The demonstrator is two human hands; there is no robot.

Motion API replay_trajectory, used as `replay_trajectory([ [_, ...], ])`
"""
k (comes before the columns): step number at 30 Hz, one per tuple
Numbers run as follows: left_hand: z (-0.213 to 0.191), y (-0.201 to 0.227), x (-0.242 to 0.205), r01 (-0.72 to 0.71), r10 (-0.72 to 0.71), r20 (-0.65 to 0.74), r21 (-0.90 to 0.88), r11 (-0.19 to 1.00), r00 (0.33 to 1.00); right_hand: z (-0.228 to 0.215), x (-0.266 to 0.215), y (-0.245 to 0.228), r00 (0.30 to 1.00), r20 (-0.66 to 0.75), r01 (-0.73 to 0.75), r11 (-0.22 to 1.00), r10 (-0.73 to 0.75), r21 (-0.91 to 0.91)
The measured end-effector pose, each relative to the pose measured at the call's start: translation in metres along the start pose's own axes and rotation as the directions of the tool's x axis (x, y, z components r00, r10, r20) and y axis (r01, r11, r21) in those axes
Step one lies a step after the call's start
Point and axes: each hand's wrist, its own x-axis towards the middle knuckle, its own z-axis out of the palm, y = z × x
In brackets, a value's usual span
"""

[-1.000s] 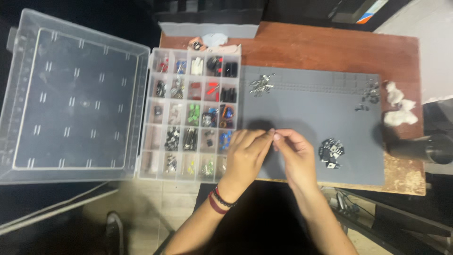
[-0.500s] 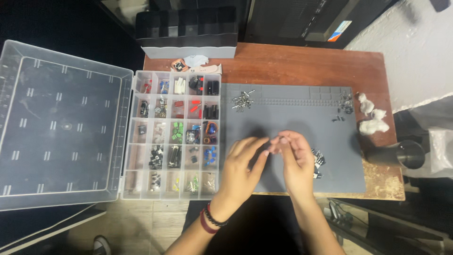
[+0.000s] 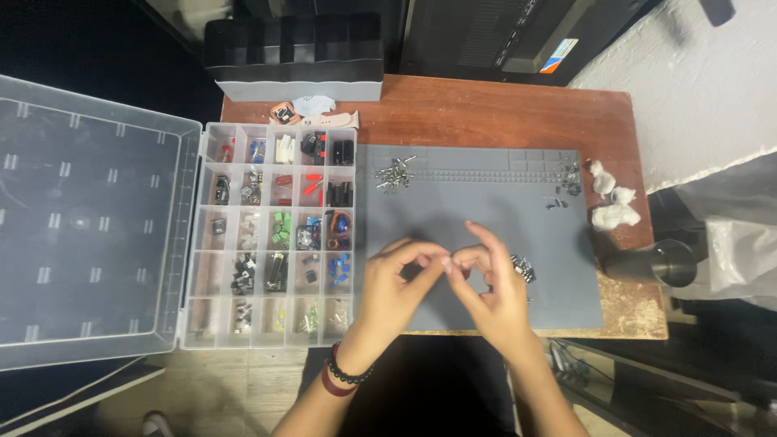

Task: The person picks small metallic components from a compartmentalized organizer and a gray mat, then connects them by hand. They repeatedly place assembled pieces back onto the mat while continuing to select and join additional parts.

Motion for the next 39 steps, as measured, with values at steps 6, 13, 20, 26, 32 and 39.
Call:
replay_trajectory([
  [6,-0.002,0.001,-0.005,0.058,-0.057,0.049,-0.019,0.998,0.997,-0.010,-0.003,-0.004,0.994,0.101,0.033,0.998,-0.027,-0.059],
  [13,0.001,0.002,-0.013,0.053,-0.056,0.039,0.075,0.996,0.998,0.007,-0.013,0.006,1.000,-0.019,0.017,0.993,-0.019,-0.116],
  [20,0.013,-0.012,-0.018,-0.032,0.043,-0.055,0.184,0.982,0.998,0.025,-0.013,0.000,0.981,-0.051,0.175,0.964,-0.189,-0.201],
  [26,0.011,-0.016,-0.010,-0.051,0.057,-0.019,0.226,0.973,0.998,0.035,-0.006,0.000,0.974,-0.164,0.117,0.965,-0.158,-0.237],
  [32,0.006,-0.021,-0.004,-0.030,0.035,-0.022,0.218,0.975,0.999,0.036,0.005,-0.005,0.969,-0.177,0.144,0.976,-0.173,-0.166],
  [39,0.003,-0.015,-0.006,-0.009,0.010,-0.007,0.165,0.986,1.000,0.033,0.005,-0.008,0.979,-0.135,0.137,0.981,-0.155,-0.138],
])
